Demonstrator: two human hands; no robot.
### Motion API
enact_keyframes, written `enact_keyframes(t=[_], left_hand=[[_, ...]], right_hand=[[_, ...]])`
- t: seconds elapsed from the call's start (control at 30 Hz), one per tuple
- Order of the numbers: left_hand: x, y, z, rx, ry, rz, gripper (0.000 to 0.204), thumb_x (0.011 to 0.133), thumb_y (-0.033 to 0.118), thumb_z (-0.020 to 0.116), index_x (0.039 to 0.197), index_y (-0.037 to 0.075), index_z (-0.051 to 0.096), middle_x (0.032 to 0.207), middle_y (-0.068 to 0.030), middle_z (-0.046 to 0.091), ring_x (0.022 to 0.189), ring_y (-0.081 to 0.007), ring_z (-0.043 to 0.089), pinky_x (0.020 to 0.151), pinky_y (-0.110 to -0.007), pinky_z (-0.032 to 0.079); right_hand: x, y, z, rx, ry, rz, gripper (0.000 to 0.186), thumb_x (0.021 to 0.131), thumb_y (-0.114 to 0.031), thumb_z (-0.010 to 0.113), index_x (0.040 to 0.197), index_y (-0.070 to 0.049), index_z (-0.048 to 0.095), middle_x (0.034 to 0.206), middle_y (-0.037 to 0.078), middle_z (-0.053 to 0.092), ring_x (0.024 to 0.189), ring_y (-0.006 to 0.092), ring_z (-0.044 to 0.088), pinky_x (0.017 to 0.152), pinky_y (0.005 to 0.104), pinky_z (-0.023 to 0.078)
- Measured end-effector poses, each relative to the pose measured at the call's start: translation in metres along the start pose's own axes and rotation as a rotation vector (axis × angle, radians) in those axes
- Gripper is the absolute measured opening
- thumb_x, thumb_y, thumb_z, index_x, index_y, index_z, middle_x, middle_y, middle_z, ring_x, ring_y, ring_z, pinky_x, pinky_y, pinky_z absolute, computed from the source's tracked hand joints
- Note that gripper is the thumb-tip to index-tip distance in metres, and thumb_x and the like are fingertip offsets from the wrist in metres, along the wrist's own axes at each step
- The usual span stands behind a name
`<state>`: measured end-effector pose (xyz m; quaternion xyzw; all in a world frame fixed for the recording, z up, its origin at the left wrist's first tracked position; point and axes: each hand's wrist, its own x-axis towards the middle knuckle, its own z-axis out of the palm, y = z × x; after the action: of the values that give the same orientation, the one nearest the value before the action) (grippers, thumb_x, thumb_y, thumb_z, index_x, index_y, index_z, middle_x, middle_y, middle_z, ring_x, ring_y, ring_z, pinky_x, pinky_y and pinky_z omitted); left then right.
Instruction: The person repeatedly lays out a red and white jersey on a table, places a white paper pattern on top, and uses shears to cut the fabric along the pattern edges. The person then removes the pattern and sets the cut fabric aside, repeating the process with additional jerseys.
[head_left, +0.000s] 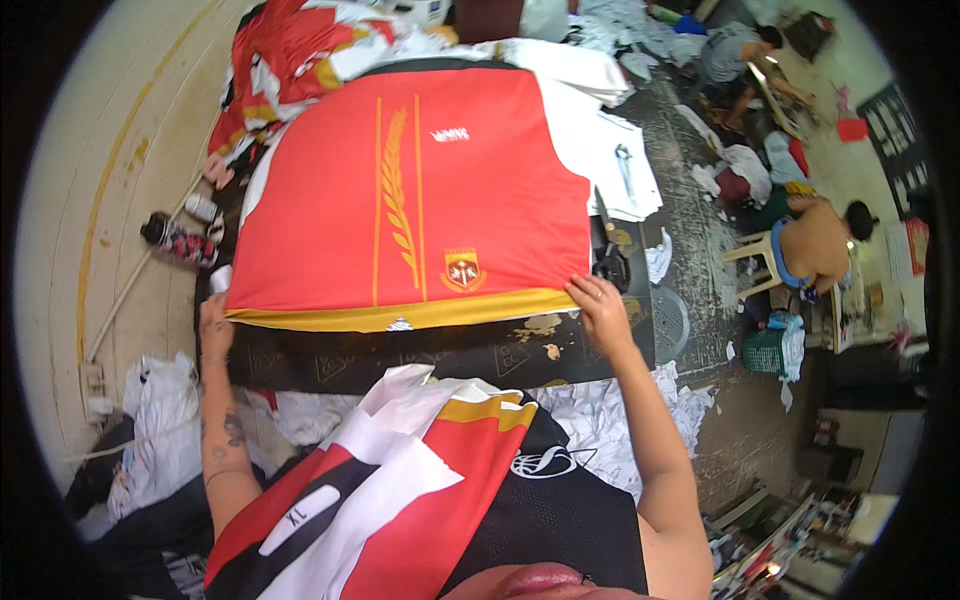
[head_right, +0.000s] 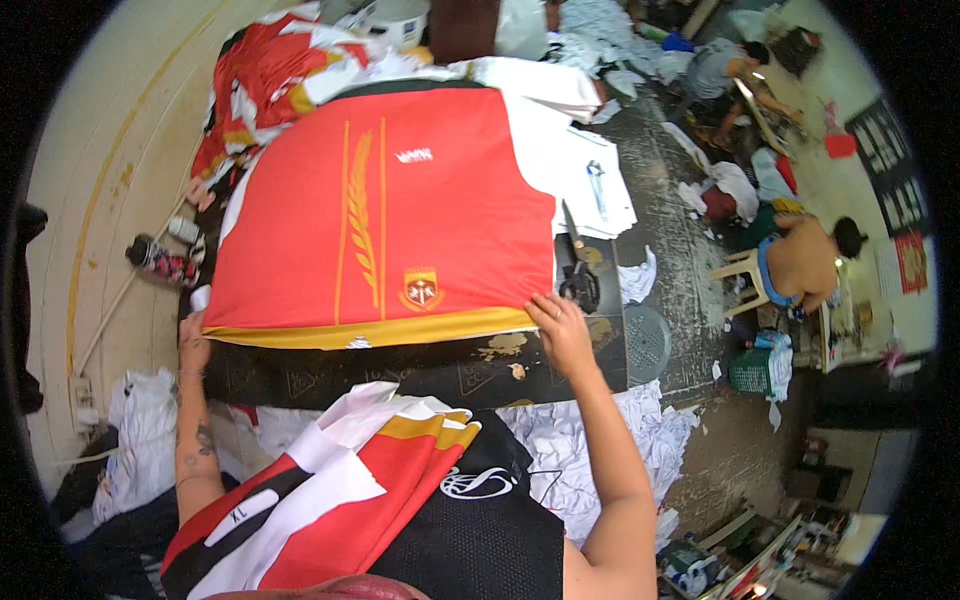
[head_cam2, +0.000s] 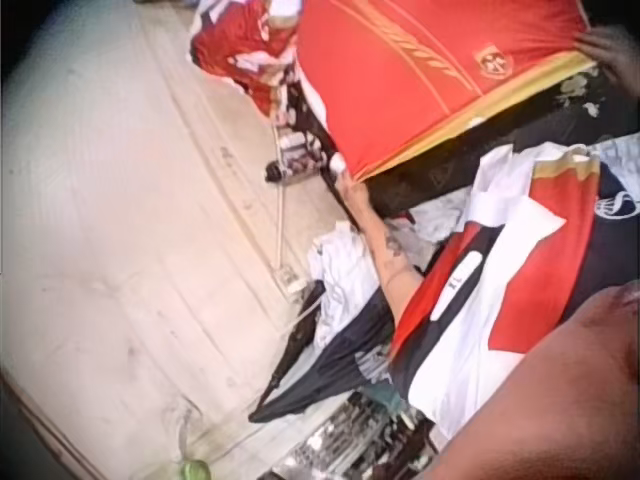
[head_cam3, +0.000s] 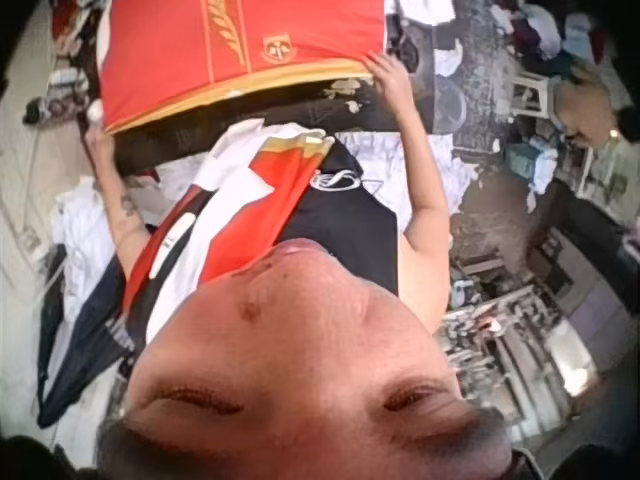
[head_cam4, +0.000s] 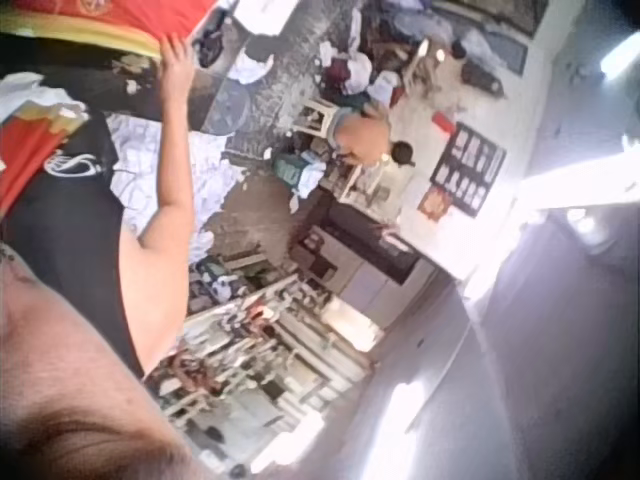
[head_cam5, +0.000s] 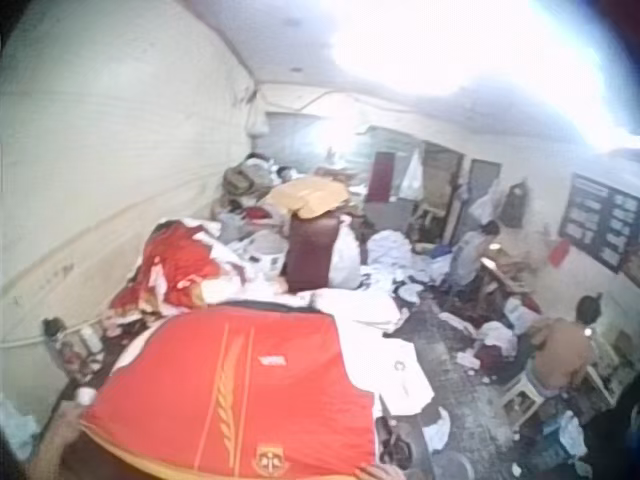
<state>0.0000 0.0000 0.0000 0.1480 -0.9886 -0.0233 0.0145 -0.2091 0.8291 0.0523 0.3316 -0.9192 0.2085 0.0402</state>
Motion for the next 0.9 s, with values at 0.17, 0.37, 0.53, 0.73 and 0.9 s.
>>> enact_keyframes(t=[0.17,0.37,0.53,0.73,0.9], left_hand=[[-0.079,0.052,0.053,-0.128,-0.281,-0.296,0.092,0.086,0.014,0.071,0.167,0.016,0.027,0.165,-0.0253,0.036,0.152,-0.0439,0.033,0.126,-0.046,0.030],[-0.115,0.006,0.030,-0.185,-0.796,-0.428,0.113,0.071,0.040,0.087,0.166,0.014,0.031,0.165,-0.0236,0.038,0.150,-0.0426,0.038,0.125,-0.046,0.034],[0.024,0.032,0.027,0.129,-0.810,-0.585,0.074,0.086,0.023,0.065,0.157,0.010,0.045,0.154,-0.0234,0.053,0.141,-0.0427,0.052,0.117,-0.047,0.044],[0.261,0.115,0.067,-0.226,0.021,-0.159,0.043,0.102,0.029,0.054,0.140,0.009,0.060,0.139,-0.0218,0.061,0.130,-0.0419,0.056,0.112,-0.050,0.044],[0.377,0.114,0.085,0.025,-0.131,-0.556,0.059,0.101,0.048,0.049,0.156,0.026,0.045,0.154,-0.0185,0.048,0.144,-0.0433,0.041,0.114,-0.064,0.033]], right_hand=[[-0.063,-0.020,0.082,-0.127,-0.180,0.143,0.057,0.096,-0.019,0.067,0.151,-0.016,0.055,0.160,0.022,0.043,0.142,0.0430,0.045,0.118,0.0584,0.036],[-0.086,-0.022,0.068,-0.023,-0.172,0.276,0.047,0.094,-0.026,0.073,0.138,-0.011,0.066,0.124,0.018,0.063,0.120,0.0383,0.056,0.107,0.0517,0.041],[0.059,0.041,0.067,0.041,-0.032,0.370,0.034,0.097,-0.020,0.071,0.126,-0.003,0.067,0.105,0.020,0.067,0.100,0.0396,0.061,0.089,0.0492,0.049],[0.313,0.121,0.121,0.241,0.112,0.211,0.040,0.095,-0.009,0.067,0.135,-0.003,0.064,0.126,0.025,0.066,0.119,0.0423,0.062,0.105,0.0438,0.049],[0.437,0.173,0.168,-0.172,-0.216,0.185,0.046,0.095,-0.028,0.070,0.138,-0.012,0.066,0.143,0.027,0.060,0.135,0.0435,0.055,0.114,0.0500,0.044]])
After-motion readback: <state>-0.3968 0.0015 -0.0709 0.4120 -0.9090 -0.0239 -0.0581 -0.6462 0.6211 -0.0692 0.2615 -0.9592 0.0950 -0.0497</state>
